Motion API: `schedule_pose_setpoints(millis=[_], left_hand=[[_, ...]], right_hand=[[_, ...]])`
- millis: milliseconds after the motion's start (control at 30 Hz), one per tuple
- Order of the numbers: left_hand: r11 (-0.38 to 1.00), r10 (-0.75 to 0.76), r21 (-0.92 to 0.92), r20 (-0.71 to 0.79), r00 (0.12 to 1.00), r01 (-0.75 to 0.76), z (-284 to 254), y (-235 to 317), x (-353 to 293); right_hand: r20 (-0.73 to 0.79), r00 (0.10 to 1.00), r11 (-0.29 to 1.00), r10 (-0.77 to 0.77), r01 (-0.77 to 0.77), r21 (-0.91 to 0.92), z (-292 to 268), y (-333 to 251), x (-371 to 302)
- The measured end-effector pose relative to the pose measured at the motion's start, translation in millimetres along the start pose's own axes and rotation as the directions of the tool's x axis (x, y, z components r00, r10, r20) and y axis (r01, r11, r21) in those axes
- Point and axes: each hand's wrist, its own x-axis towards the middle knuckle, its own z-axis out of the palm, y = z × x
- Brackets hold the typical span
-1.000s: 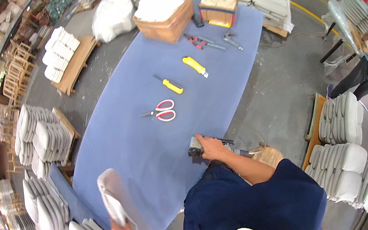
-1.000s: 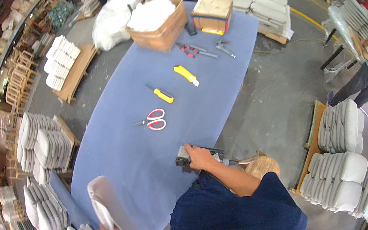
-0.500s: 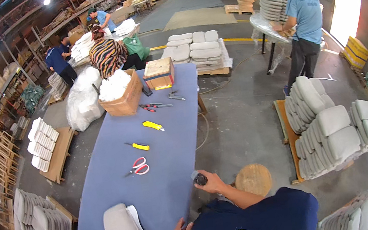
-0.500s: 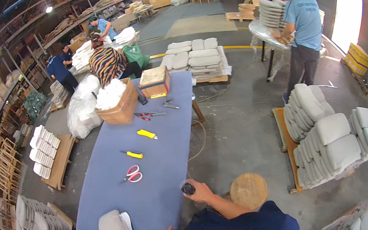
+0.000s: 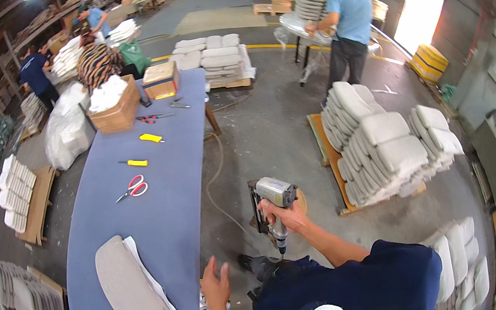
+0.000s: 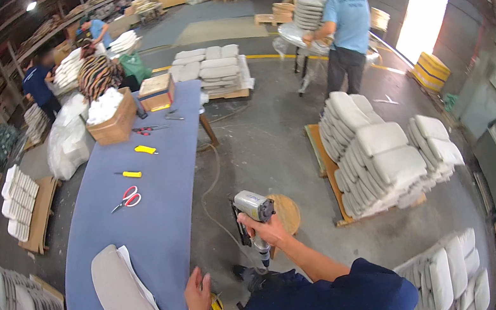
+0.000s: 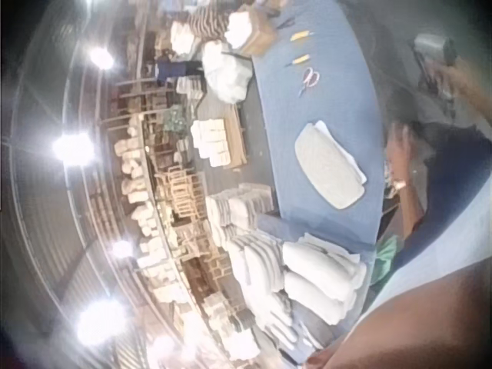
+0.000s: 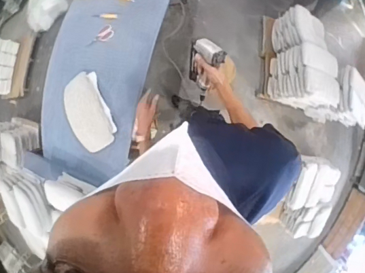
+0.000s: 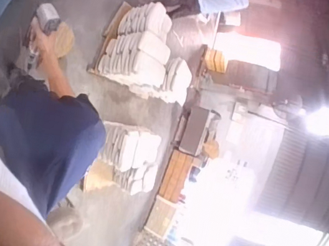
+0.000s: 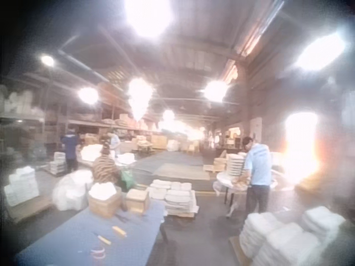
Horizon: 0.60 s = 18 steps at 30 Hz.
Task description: The person staples fabric onto cushion cores using a pneumatic staple gun, trims excess fabric with scissors, and smooths the cover. They retrieve staples from a locker and continue attaching fabric to multiple cushions on a workbench.
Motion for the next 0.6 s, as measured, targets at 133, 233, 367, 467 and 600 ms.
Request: schedule_pose_setpoints(millis=[133, 233, 367, 467, 600], left_hand=[[0.942, 0.327, -0.089, 0.026, 0.945, -0.324, 58, 73, 17], [0.875, 0.481, -0.123, 0.105, 0.871, -0.468, 104, 117, 8], [0.866, 0.495, -0.251, 0.308, 0.812, -0.433, 165, 159, -16], [0.857, 0.513, -0.284, 0.403, 0.757, -0.429, 212, 187, -27], [0.837, 0.544, -0.251, 0.472, 0.693, -0.486, 279, 235, -39]], right_hand=[[0.023, 0.996, 0.982, -0.085, 0.080, 0.170, -21, -51, -57], [0.059, 0.998, 0.968, -0.024, 0.009, 0.251, -64, -47, -84], [-0.080, 0.995, 0.890, -0.062, 0.091, 0.446, -115, -53, -120], [-0.152, 0.984, 0.891, -0.093, 0.150, 0.428, -158, -62, -140], [-0.245, 0.964, 0.875, -0.103, 0.205, 0.439, -231, -72, -161]])
